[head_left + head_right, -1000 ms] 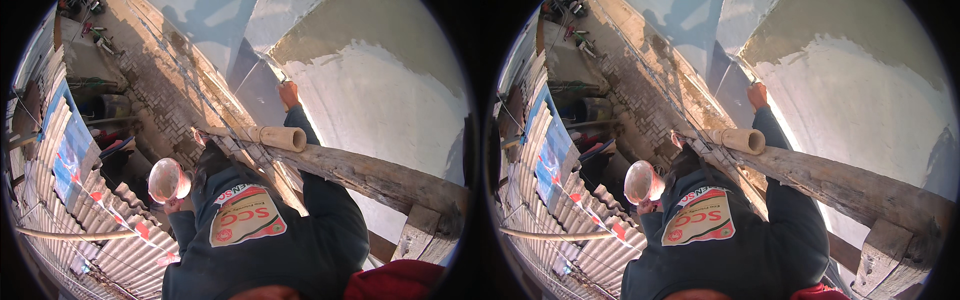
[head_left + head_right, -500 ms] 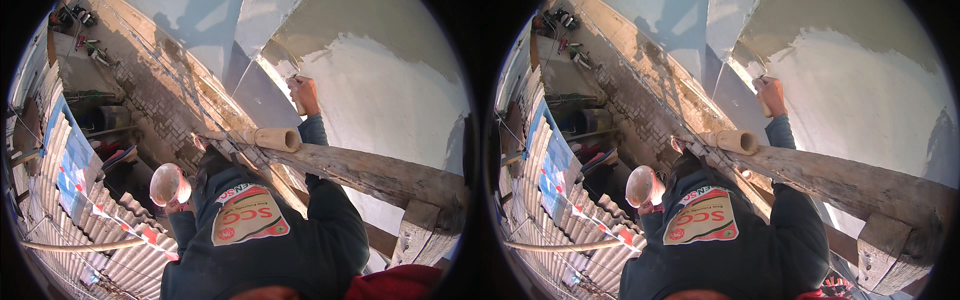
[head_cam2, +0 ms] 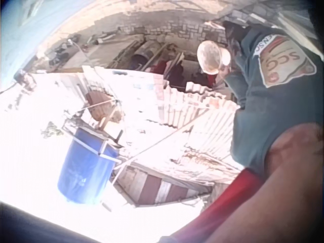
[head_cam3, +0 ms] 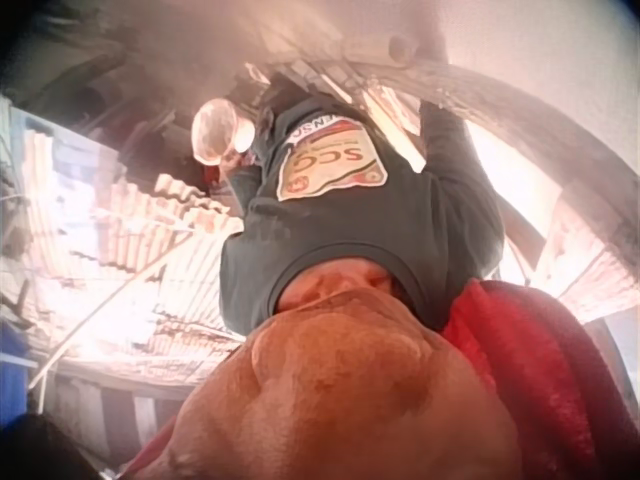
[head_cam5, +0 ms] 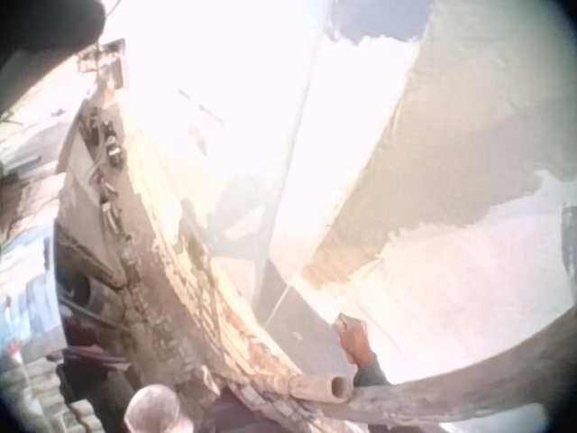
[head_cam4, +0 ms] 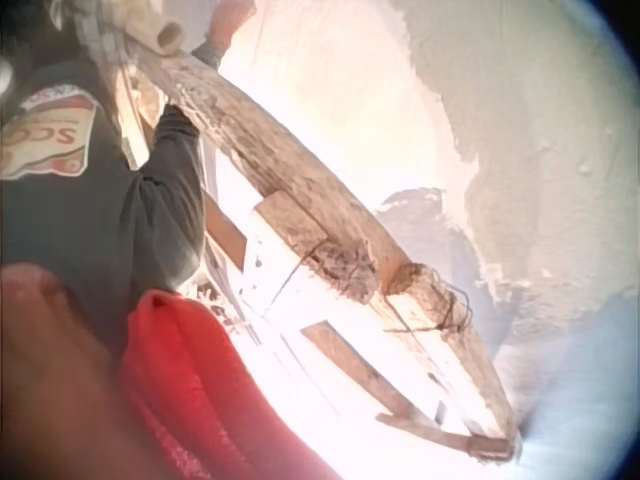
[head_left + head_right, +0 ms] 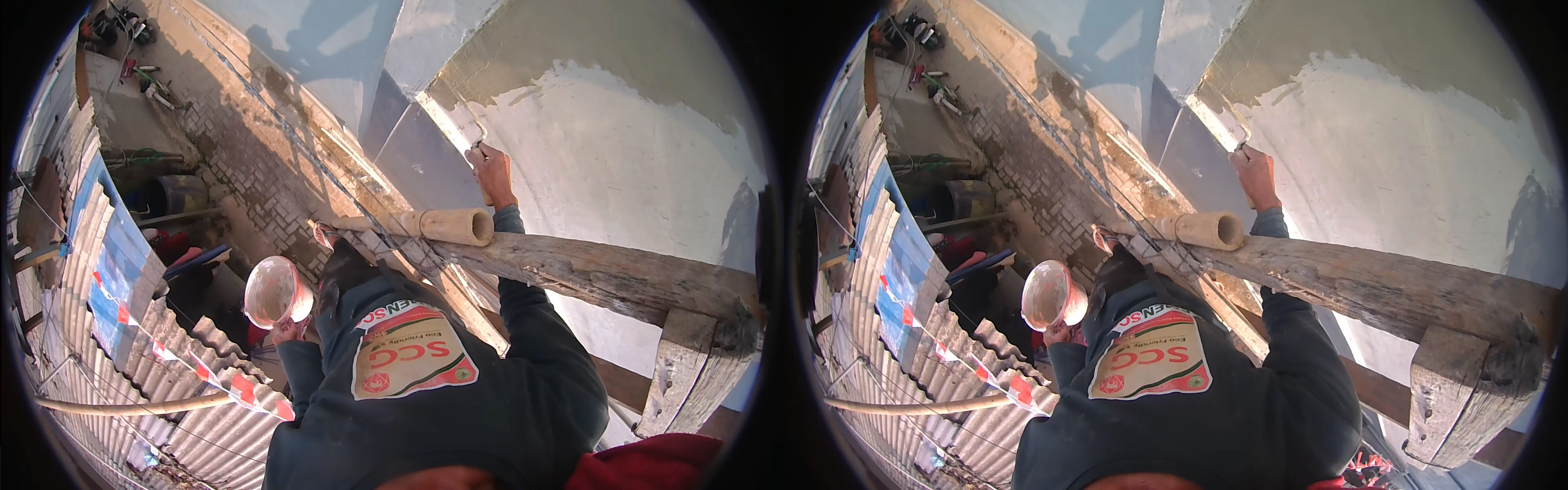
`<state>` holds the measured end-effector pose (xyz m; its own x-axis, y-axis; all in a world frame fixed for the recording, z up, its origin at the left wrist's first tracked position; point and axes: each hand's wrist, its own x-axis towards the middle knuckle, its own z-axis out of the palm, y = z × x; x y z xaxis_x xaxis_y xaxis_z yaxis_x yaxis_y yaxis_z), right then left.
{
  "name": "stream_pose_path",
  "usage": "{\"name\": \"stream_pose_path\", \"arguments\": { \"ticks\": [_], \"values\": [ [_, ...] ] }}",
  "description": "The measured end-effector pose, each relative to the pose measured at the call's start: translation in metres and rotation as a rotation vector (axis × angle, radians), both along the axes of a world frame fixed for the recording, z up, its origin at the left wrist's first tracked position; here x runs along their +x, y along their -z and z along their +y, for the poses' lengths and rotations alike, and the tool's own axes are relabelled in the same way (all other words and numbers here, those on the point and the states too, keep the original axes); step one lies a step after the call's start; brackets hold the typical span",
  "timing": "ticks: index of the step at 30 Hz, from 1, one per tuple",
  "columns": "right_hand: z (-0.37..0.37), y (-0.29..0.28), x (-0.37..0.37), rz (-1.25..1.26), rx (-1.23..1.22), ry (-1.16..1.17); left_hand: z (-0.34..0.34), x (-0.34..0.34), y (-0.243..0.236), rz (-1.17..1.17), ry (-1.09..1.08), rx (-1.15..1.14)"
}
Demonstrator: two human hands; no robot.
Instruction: The person scoops plaster from a bucket using a trowel and spreads it onto the exterior wall, repeatedly smoothing the plaster with the trowel.
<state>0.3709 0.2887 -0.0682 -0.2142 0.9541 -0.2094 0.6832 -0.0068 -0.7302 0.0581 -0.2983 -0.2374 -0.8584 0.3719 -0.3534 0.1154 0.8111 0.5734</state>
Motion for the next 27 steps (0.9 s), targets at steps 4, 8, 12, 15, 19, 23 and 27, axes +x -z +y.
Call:
{"name": "stream_pose_path", "arguments": {
  "ticks": [4,8,12,15,19,23,27],
  "values": [
    [-0.001,0.097,0.006,-0.134,0.064,0.044,0.012,-0.003,-0.015,0.031,0.006,-0.149],
    [0.001,0.084,0.004,-0.077,0.087,0.123,-0.015,-0.002,-0.012,-0.084,-0.069,0.054],
    [-0.004,-0.025,0.003,0.07,0.096,0.209,-0.012,0.005,-0.01,-0.189,-0.109,0.106],
    [-0.02,-0.049,0.003,0.091,0.37,0.198,-0.054,-0.015,0.041,-0.216,-0.214,0.081],
    [-0.031,-0.043,0.001,0.04,0.13,0.121,-0.07,-0.019,0.057,-0.359,-0.438,0.181],
    [-0.017,0.031,-0.001,-0.132,0.134,-0.085,-0.026,0.009,0.008,-0.226,-0.141,0.02],
    [0.016,0.099,-0.017,-0.206,0.026,-0.092,-0.039,0.011,0.004,-0.34,-0.296,0.078]
  ]
}}
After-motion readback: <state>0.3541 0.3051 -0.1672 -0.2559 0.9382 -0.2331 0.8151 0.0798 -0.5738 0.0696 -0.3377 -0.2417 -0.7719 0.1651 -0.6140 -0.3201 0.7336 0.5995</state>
